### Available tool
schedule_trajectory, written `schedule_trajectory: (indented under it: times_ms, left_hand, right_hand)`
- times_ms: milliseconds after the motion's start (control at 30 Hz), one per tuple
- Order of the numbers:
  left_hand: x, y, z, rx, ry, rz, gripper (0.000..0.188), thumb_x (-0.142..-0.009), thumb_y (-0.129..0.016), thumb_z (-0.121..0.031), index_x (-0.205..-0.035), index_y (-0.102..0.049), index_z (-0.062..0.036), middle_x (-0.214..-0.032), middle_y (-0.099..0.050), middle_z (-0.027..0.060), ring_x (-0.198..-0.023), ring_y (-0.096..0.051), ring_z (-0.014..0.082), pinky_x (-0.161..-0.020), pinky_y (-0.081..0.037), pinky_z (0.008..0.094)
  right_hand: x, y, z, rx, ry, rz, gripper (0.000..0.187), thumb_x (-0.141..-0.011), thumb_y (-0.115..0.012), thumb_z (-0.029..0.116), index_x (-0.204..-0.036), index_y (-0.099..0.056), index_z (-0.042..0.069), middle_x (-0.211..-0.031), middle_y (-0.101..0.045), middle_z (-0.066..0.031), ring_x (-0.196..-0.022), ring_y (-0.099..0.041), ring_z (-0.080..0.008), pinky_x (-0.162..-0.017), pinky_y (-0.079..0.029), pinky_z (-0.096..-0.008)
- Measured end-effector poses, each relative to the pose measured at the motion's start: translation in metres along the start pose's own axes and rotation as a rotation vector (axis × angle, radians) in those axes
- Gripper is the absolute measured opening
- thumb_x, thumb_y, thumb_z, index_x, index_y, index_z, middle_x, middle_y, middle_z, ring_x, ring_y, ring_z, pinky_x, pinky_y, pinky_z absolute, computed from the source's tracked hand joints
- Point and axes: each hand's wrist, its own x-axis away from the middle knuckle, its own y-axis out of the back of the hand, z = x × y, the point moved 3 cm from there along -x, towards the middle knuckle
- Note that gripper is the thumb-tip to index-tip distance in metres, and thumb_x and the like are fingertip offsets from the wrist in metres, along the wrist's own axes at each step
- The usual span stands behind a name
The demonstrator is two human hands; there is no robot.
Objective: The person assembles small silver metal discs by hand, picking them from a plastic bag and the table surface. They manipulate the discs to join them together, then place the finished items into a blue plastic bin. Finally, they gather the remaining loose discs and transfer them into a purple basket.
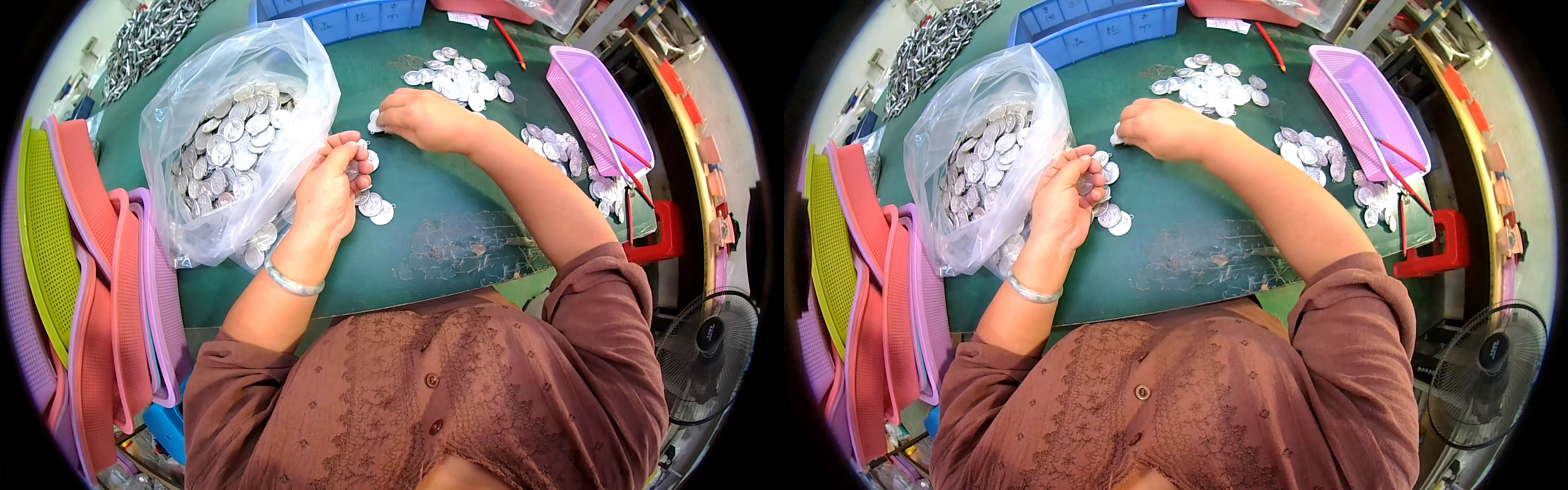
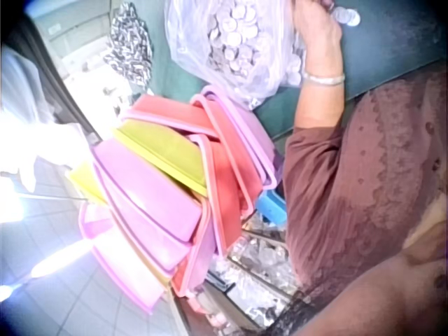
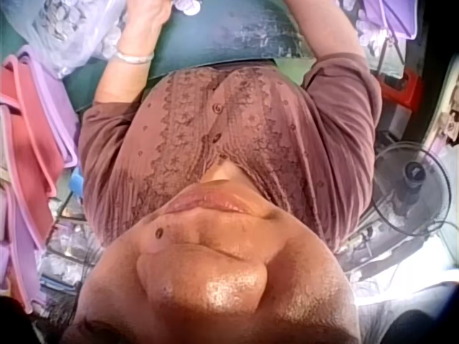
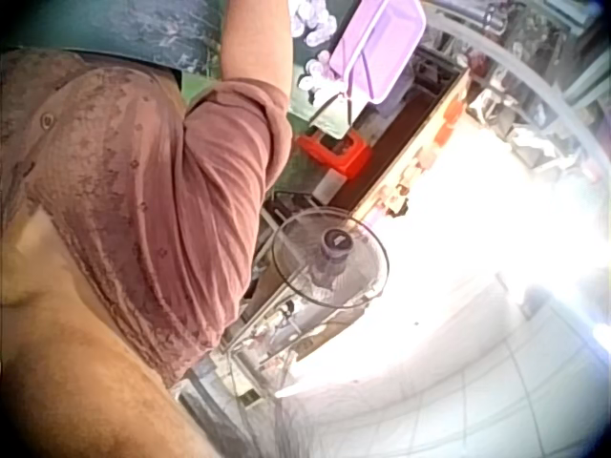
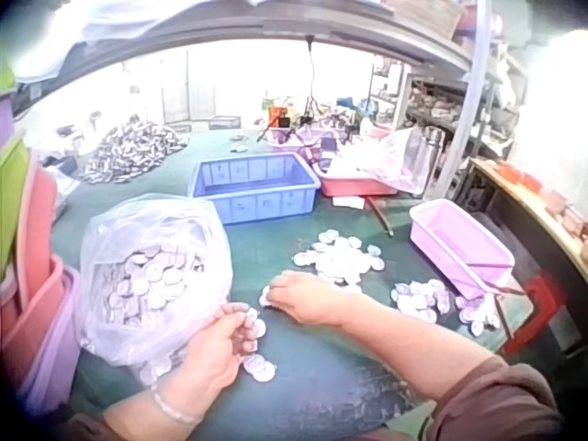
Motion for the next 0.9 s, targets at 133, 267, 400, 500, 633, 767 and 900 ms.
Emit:
schedule_trajectory:
  times_ms: [133, 267, 400, 500, 633, 767, 900]
  left_hand:
    - [0.000, 0.000, 0.000, 0.001, -0.008, -0.011, 0.014, -0.083, -0.048, -0.008, -0.096, -0.050, -0.0037, -0.073, -0.053, 0.0026, -0.063, -0.051, 0.0099, -0.052, -0.040, 0.0209]
    - [0.001, 0.000, 0.000, 0.006, -0.009, -0.012, 0.013, -0.083, -0.048, -0.008, -0.095, -0.051, -0.0038, -0.073, -0.053, 0.0028, -0.063, -0.051, 0.0101, -0.052, -0.039, 0.0209]
    - [0.001, -0.002, 0.000, 0.016, -0.006, 0.001, 0.012, -0.082, -0.049, -0.008, -0.093, -0.051, -0.0049, -0.073, -0.053, 0.0026, -0.062, -0.051, 0.0100, -0.052, -0.039, 0.0209]
    - [0.001, -0.003, 0.000, 0.008, -0.005, -0.005, 0.011, -0.081, -0.050, -0.007, -0.092, -0.052, -0.0049, -0.073, -0.053, 0.0028, -0.062, -0.051, 0.0102, -0.052, -0.038, 0.0207]
    - [-0.001, -0.001, 0.001, 0.020, 0.007, 0.013, 0.012, -0.081, -0.050, -0.007, -0.093, -0.052, -0.0047, -0.073, -0.054, 0.0031, -0.062, -0.051, 0.0103, -0.052, -0.039, 0.0206]
    - [0.000, -0.001, 0.000, 0.008, 0.007, 0.014, 0.012, -0.082, -0.050, -0.008, -0.093, -0.052, -0.0046, -0.074, -0.054, 0.0035, -0.063, -0.051, 0.0103, -0.052, -0.039, 0.0206]
    - [0.000, 0.000, 0.001, -0.005, 0.007, 0.013, 0.013, -0.082, -0.050, -0.009, -0.093, -0.052, -0.0044, -0.075, -0.054, 0.0038, -0.064, -0.051, 0.0103, -0.052, -0.039, 0.0206]
  right_hand:
    - [0.004, 0.010, -0.013, -0.029, -0.195, -0.172, 0.010, -0.076, -0.053, 0.008, -0.084, -0.057, 0.003, -0.082, -0.057, -0.0113, -0.077, -0.055, -0.0301, -0.068, -0.045, -0.0377]
    - [0.017, 0.038, -0.052, 0.219, -0.601, 0.074, 0.014, -0.076, -0.050, 0.014, -0.082, -0.057, 0.003, -0.083, -0.057, -0.0132, -0.078, -0.055, -0.0310, -0.068, -0.044, -0.0403]
    - [0.031, 0.051, -0.056, 0.533, -0.662, 0.106, 0.019, -0.074, -0.053, 0.017, -0.082, -0.060, 0.002, -0.089, -0.058, -0.0137, -0.087, -0.054, -0.0320, -0.076, -0.044, -0.0401]
    - [0.016, 0.040, -0.042, 0.361, -0.617, 0.065, 0.026, -0.072, -0.058, 0.019, -0.093, -0.061, 0.003, -0.092, -0.056, -0.0139, -0.091, -0.052, -0.0314, -0.078, -0.043, -0.0384]
    - [-0.005, 0.009, -0.021, 0.116, -0.499, 0.186, 0.028, -0.071, -0.061, 0.019, -0.096, -0.060, 0.005, -0.092, -0.054, -0.0133, -0.092, -0.051, -0.0294, -0.080, -0.042, -0.0369]
    - [-0.013, -0.003, -0.021, 0.018, -0.479, 0.218, 0.026, -0.069, -0.063, 0.016, -0.093, -0.059, 0.005, -0.092, -0.052, -0.0123, -0.091, -0.050, -0.0285, -0.080, -0.041, -0.0358]
    - [-0.016, -0.003, -0.024, -0.094, -0.514, 0.239, 0.021, -0.067, -0.064, 0.012, -0.085, -0.056, 0.004, -0.090, -0.053, -0.0116, -0.088, -0.051, -0.0278, -0.076, -0.042, -0.0357]
